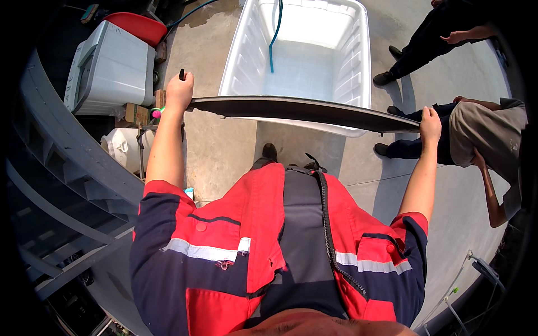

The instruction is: The person carries a radiator with both hands from a car area to a large white plastic bin.

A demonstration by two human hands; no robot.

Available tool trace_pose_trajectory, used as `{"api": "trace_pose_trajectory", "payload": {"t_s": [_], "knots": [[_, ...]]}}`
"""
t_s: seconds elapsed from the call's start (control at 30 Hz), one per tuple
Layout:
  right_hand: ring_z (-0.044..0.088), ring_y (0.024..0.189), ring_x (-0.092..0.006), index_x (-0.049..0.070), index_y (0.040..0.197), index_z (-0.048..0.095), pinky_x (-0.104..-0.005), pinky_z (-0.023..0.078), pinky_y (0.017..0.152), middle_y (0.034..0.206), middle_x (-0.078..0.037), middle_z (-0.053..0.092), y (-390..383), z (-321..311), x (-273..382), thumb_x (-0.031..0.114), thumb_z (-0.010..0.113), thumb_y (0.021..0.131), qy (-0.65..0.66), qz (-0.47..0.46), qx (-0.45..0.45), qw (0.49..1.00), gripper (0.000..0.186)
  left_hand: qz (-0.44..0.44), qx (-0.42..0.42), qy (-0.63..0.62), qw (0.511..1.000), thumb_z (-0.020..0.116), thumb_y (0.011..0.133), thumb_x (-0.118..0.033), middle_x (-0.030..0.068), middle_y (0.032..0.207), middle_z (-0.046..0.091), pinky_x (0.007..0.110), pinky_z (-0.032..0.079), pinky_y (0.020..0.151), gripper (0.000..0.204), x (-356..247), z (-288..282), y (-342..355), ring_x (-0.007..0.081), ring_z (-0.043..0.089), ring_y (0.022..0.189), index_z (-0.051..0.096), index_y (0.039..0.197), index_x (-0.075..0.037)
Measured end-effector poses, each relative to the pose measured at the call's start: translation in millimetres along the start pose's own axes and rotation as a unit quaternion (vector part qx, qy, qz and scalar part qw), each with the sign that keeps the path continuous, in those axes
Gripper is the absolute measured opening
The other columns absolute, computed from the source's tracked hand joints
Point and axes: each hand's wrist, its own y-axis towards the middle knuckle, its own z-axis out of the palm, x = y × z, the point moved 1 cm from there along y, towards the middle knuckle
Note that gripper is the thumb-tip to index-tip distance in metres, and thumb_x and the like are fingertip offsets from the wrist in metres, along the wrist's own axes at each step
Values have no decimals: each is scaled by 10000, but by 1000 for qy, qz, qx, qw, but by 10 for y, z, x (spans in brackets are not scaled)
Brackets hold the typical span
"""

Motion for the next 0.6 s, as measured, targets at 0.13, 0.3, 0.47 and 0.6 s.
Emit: {"api": "trace_pose_trajectory", "payload": {"t_s": [0.13, 0.3, 0.47, 0.6], "knots": [[612, 984, -380, 43, 1052, 647, -413, 471, 845, 1031, -204, 652, 3, -1, 20, 377, 461, 911, -5, 1, 2, 1000, 408, -2, -1, -2, 1000, 501, 875, -311, 206, 668, 569, 437, 426, 644, 370, 0, -11, -13, 340, 543, 630, 558, 735, 27], [609, 989, -383, 47, 1055, 647, -413, 470, 847, 1036, -201, 652, -24, -48, 18, 379, 461, 910, -10, 11, 0, 1000, 407, -2, -3, -16, 1000, 505, 878, -309, 195, 657, 566, 429, 424, 635, 368, -1, 28, 15, 321, 537, 617, 556, 733, 26], [608, 992, -384, 50, 1056, 648, -416, 471, 846, 1044, -201, 650, 8, -2, 26, 384, 463, 908, -5, 13, 6, 1000, 409, -2, -5, -16, 1000, 510, 879, -311, 183, 640, 557, 423, 421, 625, 370, 25, 9, -3, 299, 527, 600, 556, 732, 25], [608, 994, -384, 51, 1059, 647, -417, 471, 849, 1047, -202, 650, 7, -6, 17, 384, 462, 908, -7, 14, 4, 1000, 410, -5, -7, -15, 1000, 509, 879, -311, 179, 632, 548, 423, 417, 617, 371, 42, 23, 10, 289, 514, 588, 549, 727, 25]]}}
